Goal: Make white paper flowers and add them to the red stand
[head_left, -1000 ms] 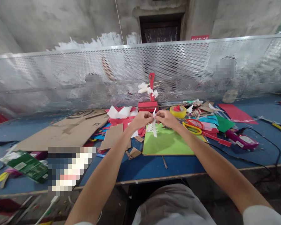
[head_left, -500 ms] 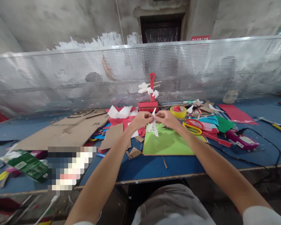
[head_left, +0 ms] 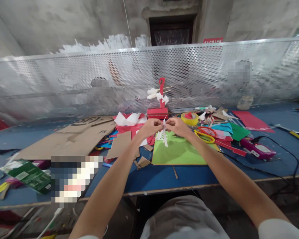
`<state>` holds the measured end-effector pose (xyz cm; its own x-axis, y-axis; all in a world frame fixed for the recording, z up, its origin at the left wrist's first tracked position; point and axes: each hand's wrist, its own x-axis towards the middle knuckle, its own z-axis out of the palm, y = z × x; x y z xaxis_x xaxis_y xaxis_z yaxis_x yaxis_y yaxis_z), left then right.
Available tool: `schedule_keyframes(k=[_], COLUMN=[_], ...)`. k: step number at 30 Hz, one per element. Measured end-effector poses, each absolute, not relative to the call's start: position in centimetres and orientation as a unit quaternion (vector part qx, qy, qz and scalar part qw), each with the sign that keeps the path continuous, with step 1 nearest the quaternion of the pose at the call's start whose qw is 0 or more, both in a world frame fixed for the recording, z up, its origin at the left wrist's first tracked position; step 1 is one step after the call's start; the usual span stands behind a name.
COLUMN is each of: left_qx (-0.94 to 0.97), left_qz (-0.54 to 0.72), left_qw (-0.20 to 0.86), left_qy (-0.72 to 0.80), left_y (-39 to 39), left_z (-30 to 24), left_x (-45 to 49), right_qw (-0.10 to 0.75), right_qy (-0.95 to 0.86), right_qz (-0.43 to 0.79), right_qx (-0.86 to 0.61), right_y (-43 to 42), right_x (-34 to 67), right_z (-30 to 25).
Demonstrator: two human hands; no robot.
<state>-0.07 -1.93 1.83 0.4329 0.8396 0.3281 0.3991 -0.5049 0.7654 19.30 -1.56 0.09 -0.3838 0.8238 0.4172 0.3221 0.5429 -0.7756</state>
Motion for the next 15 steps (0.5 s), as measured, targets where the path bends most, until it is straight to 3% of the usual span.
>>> schedule_keyframes(k=[15], left_qx=[0.777], left_qz=[0.362], left_qw=[0.326], left_qy=[0.399], left_y=[-2.37], left_z=[2.15], left_x=[0.07], right_qw=[0.431], right_qy=[-0.77], right_qz=[0.299], right_qx=[-0.364], right_y=[-1.75], right_x=[19.38], right_z=[0.37])
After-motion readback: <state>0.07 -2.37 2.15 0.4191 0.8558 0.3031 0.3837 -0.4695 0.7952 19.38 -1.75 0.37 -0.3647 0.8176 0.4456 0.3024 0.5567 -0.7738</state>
